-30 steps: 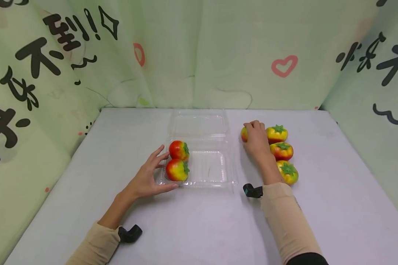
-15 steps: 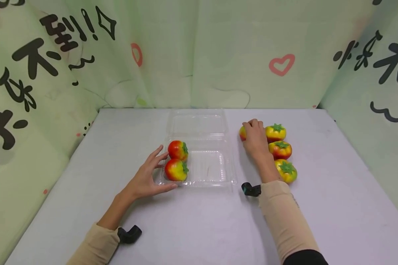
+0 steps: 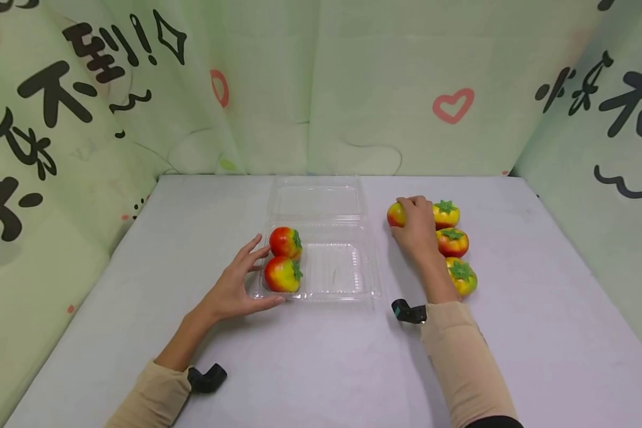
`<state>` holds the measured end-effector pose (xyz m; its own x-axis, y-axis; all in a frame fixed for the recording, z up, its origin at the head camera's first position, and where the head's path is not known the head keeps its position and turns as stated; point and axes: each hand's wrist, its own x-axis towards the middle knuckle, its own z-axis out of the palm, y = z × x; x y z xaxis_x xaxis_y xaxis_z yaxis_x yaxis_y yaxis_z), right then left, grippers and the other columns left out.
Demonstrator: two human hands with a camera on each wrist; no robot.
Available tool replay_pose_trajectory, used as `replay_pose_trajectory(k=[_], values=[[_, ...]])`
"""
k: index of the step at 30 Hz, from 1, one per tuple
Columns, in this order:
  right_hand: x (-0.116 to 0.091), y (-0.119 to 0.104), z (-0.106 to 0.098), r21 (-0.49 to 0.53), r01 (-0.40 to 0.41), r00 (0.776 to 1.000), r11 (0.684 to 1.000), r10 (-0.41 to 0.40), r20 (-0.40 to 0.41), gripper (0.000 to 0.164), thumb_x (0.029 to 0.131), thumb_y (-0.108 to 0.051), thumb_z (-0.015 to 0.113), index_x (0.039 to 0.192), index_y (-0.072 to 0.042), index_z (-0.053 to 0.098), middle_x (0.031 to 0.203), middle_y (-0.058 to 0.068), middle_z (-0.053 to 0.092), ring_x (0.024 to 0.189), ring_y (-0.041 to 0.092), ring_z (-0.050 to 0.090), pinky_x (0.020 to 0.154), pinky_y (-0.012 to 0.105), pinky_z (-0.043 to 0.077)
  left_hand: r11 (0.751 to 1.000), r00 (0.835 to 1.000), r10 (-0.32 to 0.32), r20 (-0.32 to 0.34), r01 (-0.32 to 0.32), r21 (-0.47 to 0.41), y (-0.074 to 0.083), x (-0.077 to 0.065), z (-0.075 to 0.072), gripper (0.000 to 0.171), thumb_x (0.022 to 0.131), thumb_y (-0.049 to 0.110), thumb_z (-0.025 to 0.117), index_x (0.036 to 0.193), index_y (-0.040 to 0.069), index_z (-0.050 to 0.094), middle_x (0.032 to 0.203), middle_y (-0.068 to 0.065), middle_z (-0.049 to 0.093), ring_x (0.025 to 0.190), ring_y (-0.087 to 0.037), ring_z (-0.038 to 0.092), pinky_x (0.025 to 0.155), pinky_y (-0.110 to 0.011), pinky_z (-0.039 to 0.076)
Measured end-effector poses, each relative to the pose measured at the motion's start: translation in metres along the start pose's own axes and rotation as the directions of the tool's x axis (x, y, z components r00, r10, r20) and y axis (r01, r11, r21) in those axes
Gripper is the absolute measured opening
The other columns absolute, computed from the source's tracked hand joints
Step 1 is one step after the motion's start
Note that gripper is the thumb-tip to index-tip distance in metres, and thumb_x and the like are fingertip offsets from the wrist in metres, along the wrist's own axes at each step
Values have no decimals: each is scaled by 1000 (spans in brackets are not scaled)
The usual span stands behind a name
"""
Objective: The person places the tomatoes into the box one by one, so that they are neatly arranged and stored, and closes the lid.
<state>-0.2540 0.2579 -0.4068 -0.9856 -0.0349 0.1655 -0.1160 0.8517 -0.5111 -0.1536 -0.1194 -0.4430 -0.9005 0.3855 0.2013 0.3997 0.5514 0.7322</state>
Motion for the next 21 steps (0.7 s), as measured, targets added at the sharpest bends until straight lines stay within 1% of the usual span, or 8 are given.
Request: replay_pose_trajectory(k=[3,9,12,17,21], values=[[-3,0,-2,25,-17,1000,1000,17,-9,62,89,-4,75,144,8,49,138,34,42,130,51,36,113,64,34,1000,1000,2,-1,-2,0,0,0,0,99,74,39,89,154,4,43,169,-14,21,131,-34,59,107,-53,49],[-9,-7,-7,78,-108,994,991,108,5,65,92,-8,73,150,3,45,146,32,37,135,49,33,115,64,33,1000,1000,11,-5,-11,-4,0,0,1,99,74,38,89,154,3,43,169,-15,21,136,-35,54,107,-53,48],[-13,-12,-9,88,-128,992,988,129,0,66,93,-11,74,151,2,44,147,31,37,136,48,33,116,64,33,1000,1000,9,-4,-9,-5,0,-1,1,99,74,39,89,154,3,42,169,-15,21,136,-34,54,107,-53,48],[-19,-17,-11,97,-108,993,989,112,-34,66,93,-12,75,150,3,45,145,31,39,135,48,35,114,64,35,1000,1000,3,-3,-3,-6,0,-1,0,99,74,38,89,154,4,42,169,-15,21,138,-35,52,107,-52,49],[-23,-22,-13,106,-87,994,991,93,-54,66,92,-13,76,149,3,46,144,31,40,134,48,36,113,65,37,1000,1000,4,1,-4,2,0,0,-1,99,74,39,89,154,3,42,169,-15,21,133,-35,56,106,-52,49]])
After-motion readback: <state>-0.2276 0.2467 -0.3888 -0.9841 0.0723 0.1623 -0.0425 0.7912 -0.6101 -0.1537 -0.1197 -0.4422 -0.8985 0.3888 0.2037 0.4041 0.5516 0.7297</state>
